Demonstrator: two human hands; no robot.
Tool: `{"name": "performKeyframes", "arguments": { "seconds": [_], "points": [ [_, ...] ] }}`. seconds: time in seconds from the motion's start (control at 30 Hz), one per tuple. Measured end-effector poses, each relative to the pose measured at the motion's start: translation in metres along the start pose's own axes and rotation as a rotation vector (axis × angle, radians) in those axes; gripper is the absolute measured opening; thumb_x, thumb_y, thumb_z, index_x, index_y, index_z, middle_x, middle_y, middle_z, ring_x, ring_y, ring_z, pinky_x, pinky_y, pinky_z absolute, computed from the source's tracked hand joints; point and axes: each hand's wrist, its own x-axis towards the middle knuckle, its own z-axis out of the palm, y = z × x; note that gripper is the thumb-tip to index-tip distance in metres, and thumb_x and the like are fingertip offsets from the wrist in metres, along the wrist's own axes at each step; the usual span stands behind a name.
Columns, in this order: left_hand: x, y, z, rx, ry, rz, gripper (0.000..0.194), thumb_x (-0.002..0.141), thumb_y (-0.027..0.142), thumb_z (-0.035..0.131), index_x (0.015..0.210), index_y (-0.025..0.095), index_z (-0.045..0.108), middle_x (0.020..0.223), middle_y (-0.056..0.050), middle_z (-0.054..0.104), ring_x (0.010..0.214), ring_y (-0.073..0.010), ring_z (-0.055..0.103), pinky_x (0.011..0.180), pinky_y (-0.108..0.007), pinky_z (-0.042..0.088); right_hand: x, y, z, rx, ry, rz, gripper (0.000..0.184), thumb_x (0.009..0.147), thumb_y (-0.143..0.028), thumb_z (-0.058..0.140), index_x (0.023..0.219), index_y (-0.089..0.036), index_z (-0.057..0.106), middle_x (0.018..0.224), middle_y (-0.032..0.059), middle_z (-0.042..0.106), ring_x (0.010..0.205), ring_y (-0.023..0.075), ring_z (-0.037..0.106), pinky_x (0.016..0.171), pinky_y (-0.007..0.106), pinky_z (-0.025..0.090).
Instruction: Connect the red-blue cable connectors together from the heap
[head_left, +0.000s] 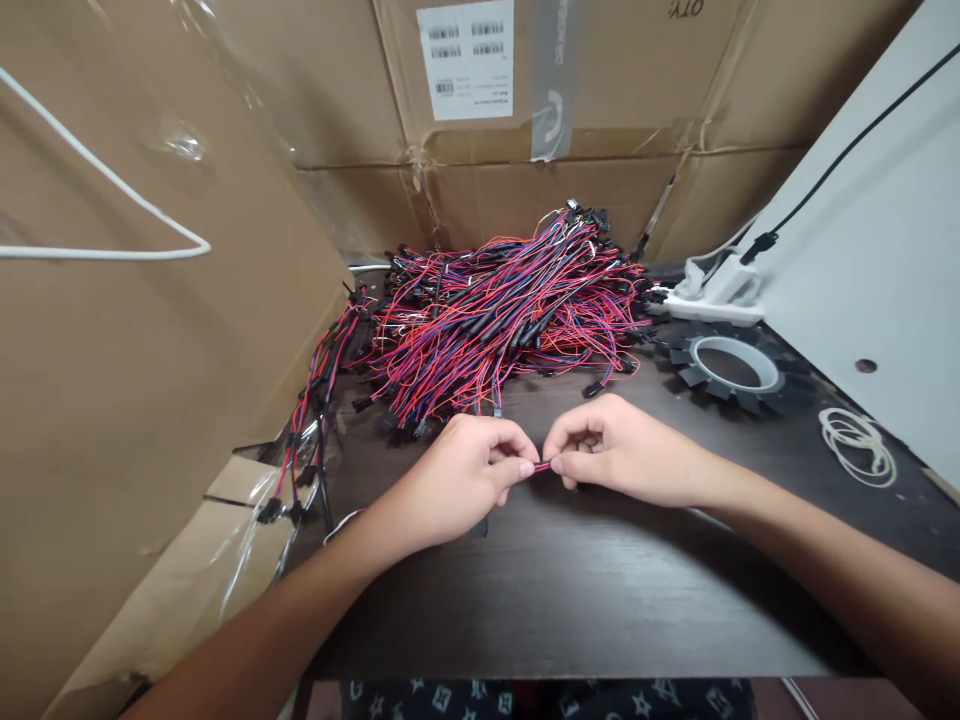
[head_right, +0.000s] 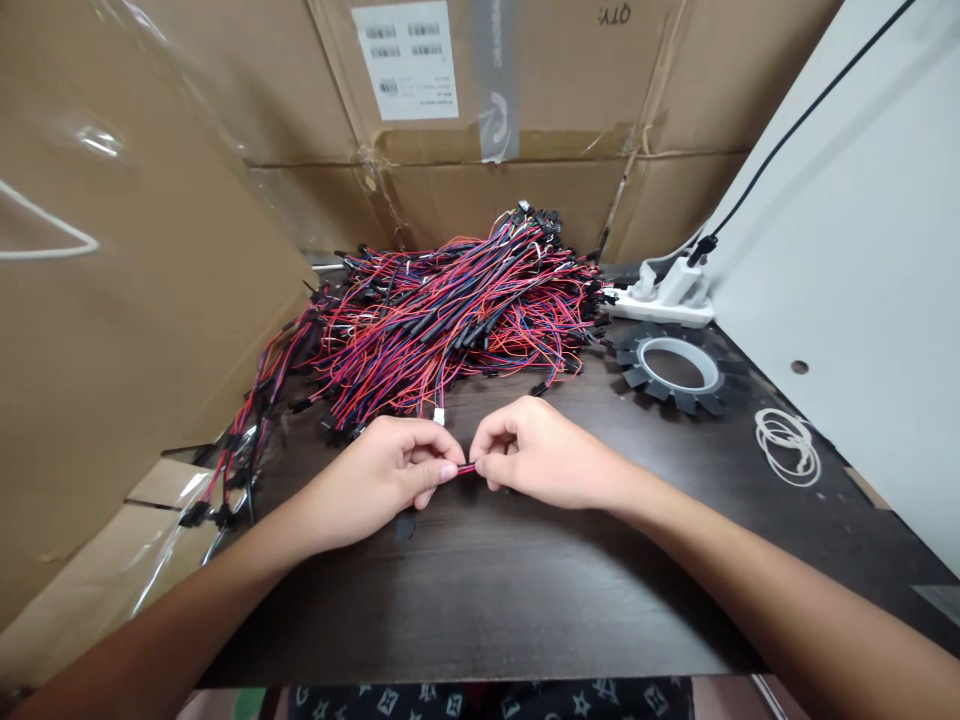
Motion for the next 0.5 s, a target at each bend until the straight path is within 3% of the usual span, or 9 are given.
{"name": "performKeyframes", "arguments": {
  "seconds": [0.17, 0.3, 0.5],
  "points": [
    [-0.0007, 0.0024, 0.0024, -0.018, 0.002, -0.019, 0.010, 0.080, 0.014, 0.056, 0.078, 0.011, 0.066, 0.049, 0.004, 0.051, 0.043, -0.0056, 0.045, 0.046, -0.016, 0.035, -0.0001, 0.0006, 0.0006, 0.030, -0.010, -0.004, 0.013, 0.073, -0.016, 0.054, 0.072, -0.011, 0.065, 0.058, -0.0011, 0.056, 0.053, 0.0082, 0.044, 0.051, 0.019, 0.035],
    [-0.0025, 0.0039, 0.0020, -0.056, -0.050, -0.087, 0.010, 0.081, 0.017, 0.056, 0.079, 0.012, 0.063, 0.049, 0.005, 0.052, 0.037, -0.0046, 0.040, 0.040, -0.016, 0.033, -0.0005, 0.0004, 0.0001, 0.054, -0.021, 0.006, 0.013, 0.073, -0.019, 0.055, 0.070, -0.010, 0.064, 0.061, -0.0003, 0.056, 0.056, 0.0084, 0.043, 0.053, 0.020, 0.035],
    [-0.0038, 0.0043, -0.0036, -0.061, -0.139, -0.119, 0.012, 0.083, 0.013, 0.049, 0.083, 0.012, 0.062, 0.051, 0.003, 0.054, 0.039, -0.0070, 0.046, 0.040, -0.017, 0.037, -0.0018, -0.0002, -0.0042, 0.081, -0.016, 0.008, 0.014, 0.071, -0.021, 0.057, 0.070, -0.010, 0.065, 0.062, 0.0010, 0.058, 0.057, 0.0094, 0.045, 0.055, 0.021, 0.036]
  ]
}}
